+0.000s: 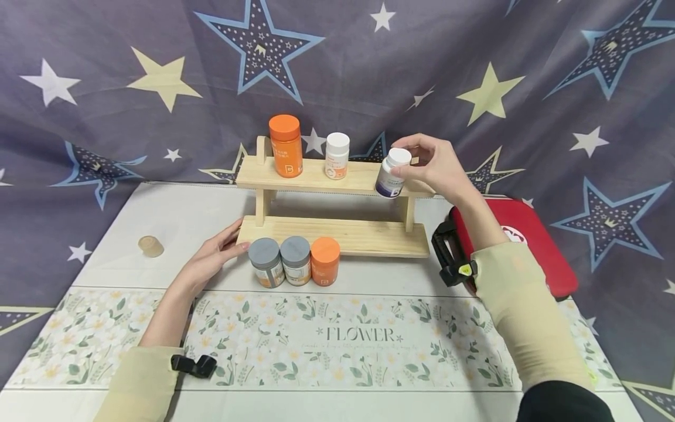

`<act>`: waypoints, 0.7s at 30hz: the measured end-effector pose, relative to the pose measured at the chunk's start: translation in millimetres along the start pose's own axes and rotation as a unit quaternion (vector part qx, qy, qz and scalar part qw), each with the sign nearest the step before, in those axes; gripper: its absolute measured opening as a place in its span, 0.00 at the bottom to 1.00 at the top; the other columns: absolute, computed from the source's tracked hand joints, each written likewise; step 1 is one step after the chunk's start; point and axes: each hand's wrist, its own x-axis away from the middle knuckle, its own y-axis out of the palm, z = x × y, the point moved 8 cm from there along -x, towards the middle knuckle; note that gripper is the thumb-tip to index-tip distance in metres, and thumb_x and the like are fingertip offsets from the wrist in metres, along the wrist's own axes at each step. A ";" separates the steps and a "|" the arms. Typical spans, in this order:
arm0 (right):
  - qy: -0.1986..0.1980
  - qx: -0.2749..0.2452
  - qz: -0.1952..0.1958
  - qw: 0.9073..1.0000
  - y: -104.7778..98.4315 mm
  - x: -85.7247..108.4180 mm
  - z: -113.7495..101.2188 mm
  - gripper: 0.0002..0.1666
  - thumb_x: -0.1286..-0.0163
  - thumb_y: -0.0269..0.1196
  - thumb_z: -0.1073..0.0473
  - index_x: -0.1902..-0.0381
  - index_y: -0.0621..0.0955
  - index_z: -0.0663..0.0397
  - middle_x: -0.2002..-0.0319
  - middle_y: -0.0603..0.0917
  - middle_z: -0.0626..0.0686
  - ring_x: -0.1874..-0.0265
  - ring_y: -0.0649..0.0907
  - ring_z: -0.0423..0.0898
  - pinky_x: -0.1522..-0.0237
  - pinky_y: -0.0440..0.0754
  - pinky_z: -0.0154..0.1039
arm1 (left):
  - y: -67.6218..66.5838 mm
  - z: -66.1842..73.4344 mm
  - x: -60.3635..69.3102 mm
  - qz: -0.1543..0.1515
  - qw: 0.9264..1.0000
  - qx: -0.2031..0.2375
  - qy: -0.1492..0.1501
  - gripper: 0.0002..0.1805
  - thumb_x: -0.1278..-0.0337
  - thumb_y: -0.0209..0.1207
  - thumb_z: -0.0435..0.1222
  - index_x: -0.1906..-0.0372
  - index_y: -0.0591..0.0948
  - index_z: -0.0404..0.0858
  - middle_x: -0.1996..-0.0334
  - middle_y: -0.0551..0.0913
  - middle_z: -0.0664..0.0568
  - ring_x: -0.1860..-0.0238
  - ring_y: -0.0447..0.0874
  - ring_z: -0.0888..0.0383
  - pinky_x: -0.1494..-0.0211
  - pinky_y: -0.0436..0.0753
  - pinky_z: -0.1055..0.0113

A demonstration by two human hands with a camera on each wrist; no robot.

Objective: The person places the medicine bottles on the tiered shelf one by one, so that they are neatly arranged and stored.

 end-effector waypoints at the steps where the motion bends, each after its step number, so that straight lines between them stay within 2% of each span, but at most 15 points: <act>1: 0.001 0.005 0.002 1.000 -1.4 -2.8 0.7 0.23 0.39 0.76 0.62 0.45 0.85 0.53 0.55 0.88 0.41 0.58 0.85 0.38 0.55 0.82 0.27 | 0.0 -0.1 -0.1 0.001 1.000 0.000 0.000 0.48 0.29 0.61 0.52 0.16 0.47 0.53 0.16 0.54 0.44 0.17 0.53 0.42 0.13 0.51 0.47; 11: 0.017 0.030 0.007 0.999 -6.8 -24.5 8.4 0.25 0.39 0.76 0.60 0.44 0.84 0.51 0.54 0.87 0.40 0.56 0.85 0.37 0.55 0.80 0.26 | 0.5 -0.2 -0.2 0.002 1.000 0.004 0.001 0.48 0.29 0.62 0.51 0.16 0.47 0.52 0.17 0.54 0.44 0.17 0.53 0.42 0.13 0.51 0.46; 21: 0.017 0.045 0.016 0.999 -3.4 -30.5 9.2 0.24 0.40 0.77 0.58 0.46 0.85 0.50 0.56 0.87 0.38 0.57 0.85 0.37 0.59 0.80 0.26 | 0.1 -0.6 -0.1 0.001 1.000 0.008 0.004 0.47 0.28 0.61 0.50 0.16 0.48 0.53 0.17 0.55 0.45 0.17 0.53 0.43 0.13 0.51 0.47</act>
